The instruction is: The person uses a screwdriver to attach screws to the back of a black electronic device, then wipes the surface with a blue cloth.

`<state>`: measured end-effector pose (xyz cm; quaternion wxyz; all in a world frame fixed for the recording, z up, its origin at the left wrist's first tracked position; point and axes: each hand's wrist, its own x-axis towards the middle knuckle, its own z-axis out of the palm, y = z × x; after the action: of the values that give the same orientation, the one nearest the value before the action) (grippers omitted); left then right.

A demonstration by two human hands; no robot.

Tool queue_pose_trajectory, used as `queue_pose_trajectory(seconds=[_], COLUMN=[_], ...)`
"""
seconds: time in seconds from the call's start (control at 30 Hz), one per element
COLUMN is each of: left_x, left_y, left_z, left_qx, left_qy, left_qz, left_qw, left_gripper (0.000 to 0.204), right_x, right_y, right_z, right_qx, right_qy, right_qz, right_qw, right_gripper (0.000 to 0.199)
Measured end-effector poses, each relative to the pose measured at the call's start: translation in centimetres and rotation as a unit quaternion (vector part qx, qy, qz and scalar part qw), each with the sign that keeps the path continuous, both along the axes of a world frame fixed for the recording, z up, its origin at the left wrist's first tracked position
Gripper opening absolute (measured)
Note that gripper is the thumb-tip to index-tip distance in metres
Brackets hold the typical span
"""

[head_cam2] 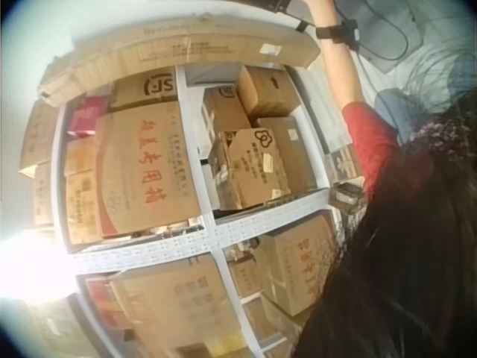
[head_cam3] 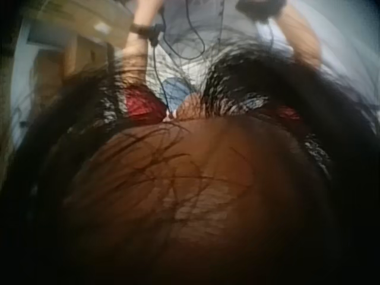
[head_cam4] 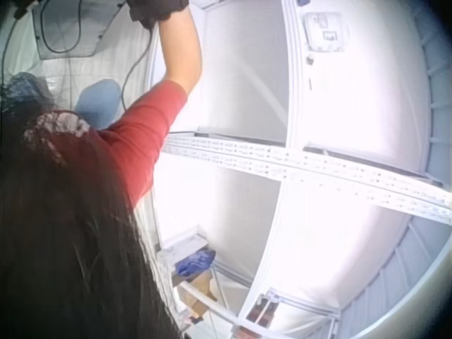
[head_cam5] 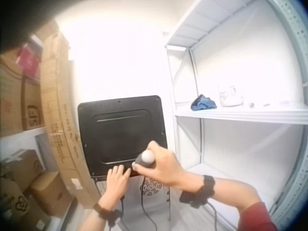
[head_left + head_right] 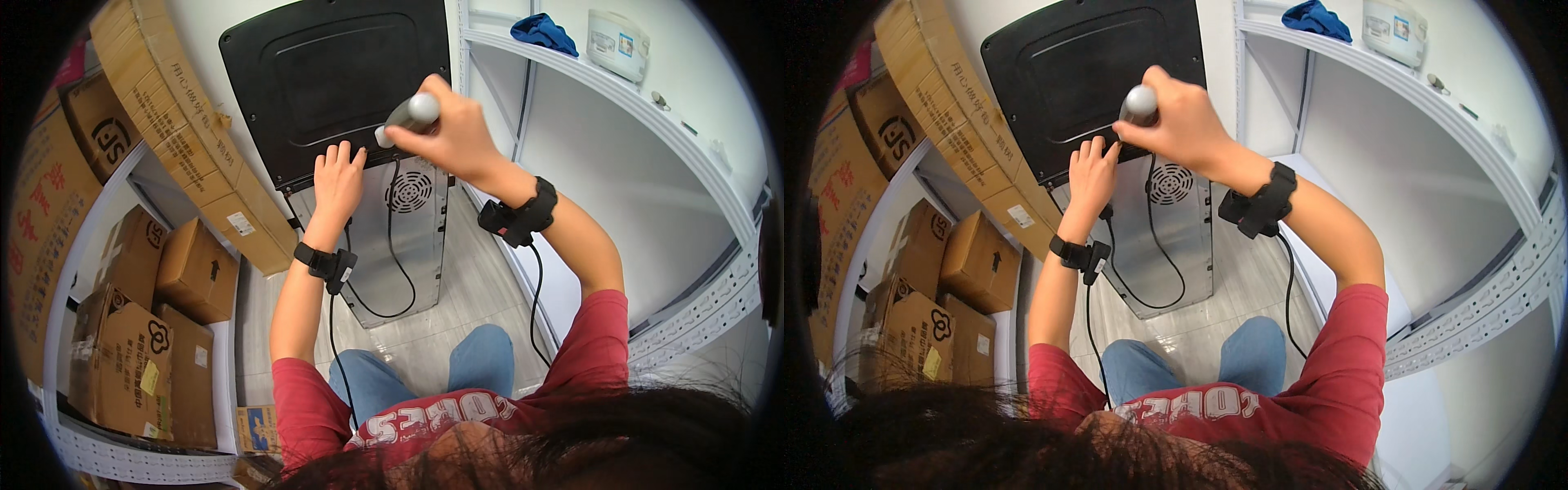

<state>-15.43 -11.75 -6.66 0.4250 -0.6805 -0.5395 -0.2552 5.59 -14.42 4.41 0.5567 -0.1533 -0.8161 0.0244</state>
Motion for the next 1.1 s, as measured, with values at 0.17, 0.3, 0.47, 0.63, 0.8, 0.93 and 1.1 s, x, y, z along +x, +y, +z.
queue_pose_trajectory(seconds=[0.17,0.3,0.47,0.63,0.8,0.93,1.1], left_x=[0.1,-0.3,-0.4,-0.6,0.4,3.9,9.8], left_y=[-0.1,-0.4,-0.7,-0.8,-1.5,-0.5,0.6], left_z=[0.1,-0.1,-0.3,-0.4,-0.2,1.5,7.6], left_qx=[0.002,0.027,0.019,-0.003,-0.026,0.052,-0.033], left_qy=[-0.008,0.014,0.013,0.012,-0.045,-0.138,-0.246], left_qz=[-0.035,-0.052,-0.054,-0.064,-0.089,-0.195,-0.317], left_qw=[0.999,0.998,0.998,0.998,0.995,0.970,0.915], left_gripper=[0.030,0.031,0.031,0.031,0.036,0.051,0.060], right_x=[1.2,1.5,1.4,1.2,2.0,3.6,7.6], right_y=[0.2,0.7,0.7,0.7,1.0,1.9,1.8], right_z=[0.9,-0.1,-0.5,-0.6,-1.2,-2.3,-0.1], right_qx=[0.048,0.003,0.005,0.007,0.064,0.128,0.098], right_qy=[-0.011,-0.013,-0.012,-0.011,-0.030,-0.050,-0.041], right_qz=[-0.031,-0.017,-0.009,-0.013,-0.025,-0.005,-0.055], right_qw=[0.998,1.000,1.000,1.000,0.997,0.990,0.993], right_gripper=[0.037,0.037,0.037,0.036,0.034,0.034,0.031])
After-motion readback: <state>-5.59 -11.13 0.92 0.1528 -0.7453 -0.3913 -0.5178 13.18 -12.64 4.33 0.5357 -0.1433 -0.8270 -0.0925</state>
